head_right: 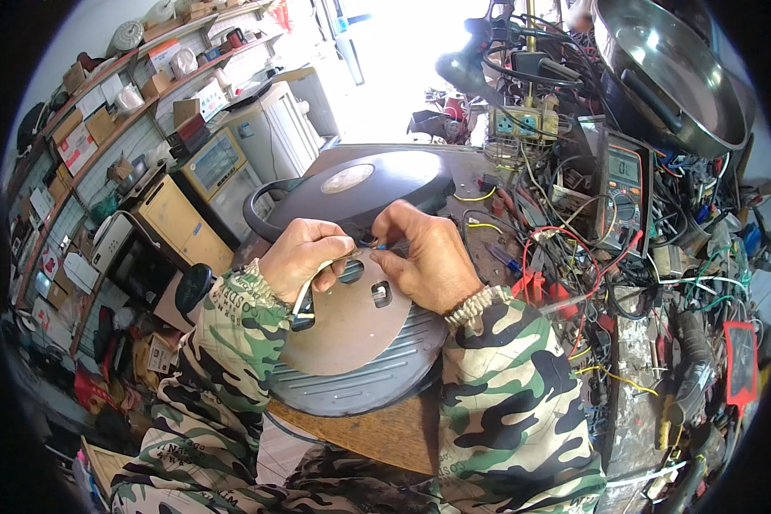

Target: The person works on a small electronic component, stripping wires and connecting them to a device. They use pliers and a screwdriver to manipulate the wires and secure connections on a cluttered workbench.

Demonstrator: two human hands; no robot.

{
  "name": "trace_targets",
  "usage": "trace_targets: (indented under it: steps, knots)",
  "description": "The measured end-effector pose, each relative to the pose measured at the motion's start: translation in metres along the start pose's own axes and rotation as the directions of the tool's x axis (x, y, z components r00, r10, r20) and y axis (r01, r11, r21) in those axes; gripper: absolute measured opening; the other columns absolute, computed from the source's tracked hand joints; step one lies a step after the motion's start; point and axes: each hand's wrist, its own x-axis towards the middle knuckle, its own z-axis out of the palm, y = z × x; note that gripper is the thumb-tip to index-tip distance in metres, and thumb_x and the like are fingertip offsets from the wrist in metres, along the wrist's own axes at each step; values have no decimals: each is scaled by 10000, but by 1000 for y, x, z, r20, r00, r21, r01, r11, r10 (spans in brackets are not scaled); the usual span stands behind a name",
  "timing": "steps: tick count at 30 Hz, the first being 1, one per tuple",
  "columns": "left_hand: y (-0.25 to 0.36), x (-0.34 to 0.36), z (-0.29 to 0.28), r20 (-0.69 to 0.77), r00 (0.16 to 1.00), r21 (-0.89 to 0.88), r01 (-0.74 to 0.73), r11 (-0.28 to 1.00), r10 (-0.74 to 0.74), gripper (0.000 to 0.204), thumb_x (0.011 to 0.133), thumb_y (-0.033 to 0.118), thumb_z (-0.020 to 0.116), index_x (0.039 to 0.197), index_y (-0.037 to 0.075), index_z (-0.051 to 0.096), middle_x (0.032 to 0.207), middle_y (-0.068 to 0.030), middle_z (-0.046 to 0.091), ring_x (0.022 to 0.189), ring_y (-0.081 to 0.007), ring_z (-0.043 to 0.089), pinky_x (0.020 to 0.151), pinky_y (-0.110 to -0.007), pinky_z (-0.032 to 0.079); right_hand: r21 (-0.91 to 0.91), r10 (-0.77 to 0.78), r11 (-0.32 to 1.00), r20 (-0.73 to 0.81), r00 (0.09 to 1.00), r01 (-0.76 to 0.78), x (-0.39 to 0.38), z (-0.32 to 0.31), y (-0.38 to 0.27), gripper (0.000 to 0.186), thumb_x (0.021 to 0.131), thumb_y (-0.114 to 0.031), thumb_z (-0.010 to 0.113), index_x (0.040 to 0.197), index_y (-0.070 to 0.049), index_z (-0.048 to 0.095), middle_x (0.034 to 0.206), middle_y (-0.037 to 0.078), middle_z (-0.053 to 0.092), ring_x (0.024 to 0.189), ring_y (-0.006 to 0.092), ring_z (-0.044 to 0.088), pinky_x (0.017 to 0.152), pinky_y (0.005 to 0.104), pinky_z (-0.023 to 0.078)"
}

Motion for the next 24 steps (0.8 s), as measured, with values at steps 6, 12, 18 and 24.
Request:
trace_targets:
  steps: [6,12,18,24]
  knots:
    - [5,0,3,-22,1000,1,-14,1000,14,206,973,185,641,929,-14,673,748,-59,661,519,-128,617,435,-239,454,-47,-127,991,36,991,129,2,-6,-3,212,802,-7,770,994,8,682,830,148,680,774,300,702,697,376,547]
    - [4,0,2,-15,1000,23,-17,1000,17,215,983,197,625,940,-8,670,781,-65,673,549,-135,644,455,-237,485,-138,-42,989,82,996,53,-2,-4,-6,201,813,-10,758,1014,-11,761,870,146,695,799,325,704,702,387,551]
    - [6,-5,0,-20,1000,3,-1,1000,1,220,993,200,609,953,-8,667,784,-68,670,567,-138,656,472,-235,501,-189,-97,976,69,993,109,-1,2,-6,157,814,-21,760,972,-17,762,857,132,678,814,337,687,724,410,549]
    - [7,2,5,23,1000,-6,21,1000,-21,211,993,196,611,956,-5,662,777,-68,669,571,-145,659,478,-233,514,-311,-138,939,62,989,150,-3,0,-10,110,827,-78,762,923,-26,748,839,116,657,846,340,660,761,427,526]
